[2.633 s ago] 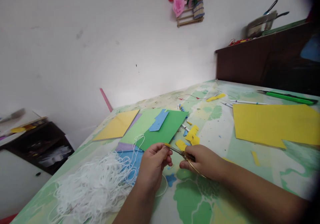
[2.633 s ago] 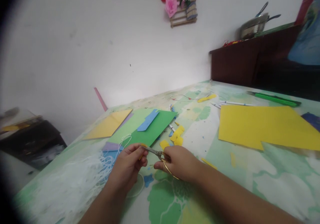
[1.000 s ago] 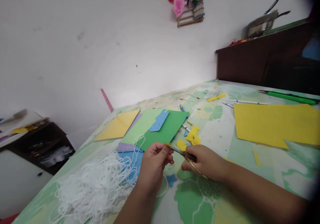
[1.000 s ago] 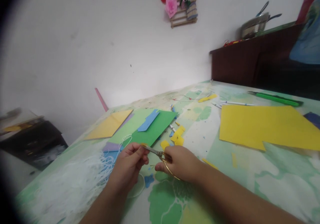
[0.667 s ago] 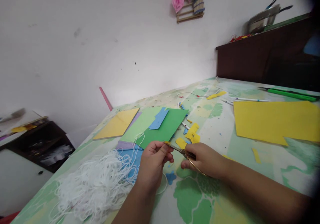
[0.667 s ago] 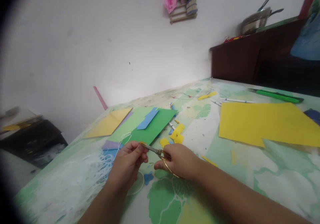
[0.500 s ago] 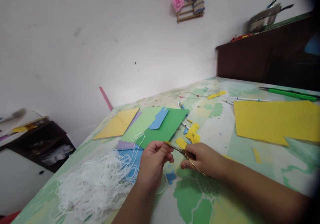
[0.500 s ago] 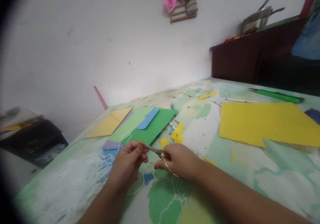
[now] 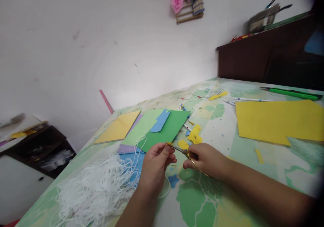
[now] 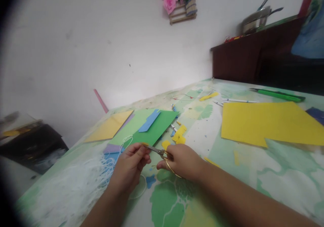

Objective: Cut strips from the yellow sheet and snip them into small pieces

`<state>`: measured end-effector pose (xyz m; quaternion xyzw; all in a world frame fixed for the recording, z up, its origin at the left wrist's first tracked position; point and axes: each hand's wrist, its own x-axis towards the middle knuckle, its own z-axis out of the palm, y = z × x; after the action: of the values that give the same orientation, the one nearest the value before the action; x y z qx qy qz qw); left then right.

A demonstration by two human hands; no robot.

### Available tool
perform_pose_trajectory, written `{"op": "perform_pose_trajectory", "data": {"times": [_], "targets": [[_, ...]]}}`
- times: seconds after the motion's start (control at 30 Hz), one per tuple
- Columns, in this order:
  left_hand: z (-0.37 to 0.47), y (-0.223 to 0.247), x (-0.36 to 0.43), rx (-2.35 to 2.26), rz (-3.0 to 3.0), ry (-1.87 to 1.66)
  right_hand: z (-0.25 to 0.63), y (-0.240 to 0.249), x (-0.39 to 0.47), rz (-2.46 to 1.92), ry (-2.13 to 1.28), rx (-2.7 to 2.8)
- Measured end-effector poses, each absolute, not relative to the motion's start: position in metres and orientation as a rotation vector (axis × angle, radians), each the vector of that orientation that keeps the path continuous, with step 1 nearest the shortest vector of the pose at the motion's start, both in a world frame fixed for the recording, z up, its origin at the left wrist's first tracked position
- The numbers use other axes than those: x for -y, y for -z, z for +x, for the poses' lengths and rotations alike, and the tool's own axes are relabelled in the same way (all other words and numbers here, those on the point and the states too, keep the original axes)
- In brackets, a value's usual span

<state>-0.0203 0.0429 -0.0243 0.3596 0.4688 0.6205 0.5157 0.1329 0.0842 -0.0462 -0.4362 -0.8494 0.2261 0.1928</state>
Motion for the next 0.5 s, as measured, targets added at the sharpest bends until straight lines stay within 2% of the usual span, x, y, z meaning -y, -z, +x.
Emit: {"op": "perform_pose_trajectory", "data": {"times": [0.5], "targets": [[-0.0188, 0.0221, -0.0405, -1.102, 0.869, -1.438, 0.1336, 0.0520, -0.0861, -1.156, -0.561, 2.381]]}}
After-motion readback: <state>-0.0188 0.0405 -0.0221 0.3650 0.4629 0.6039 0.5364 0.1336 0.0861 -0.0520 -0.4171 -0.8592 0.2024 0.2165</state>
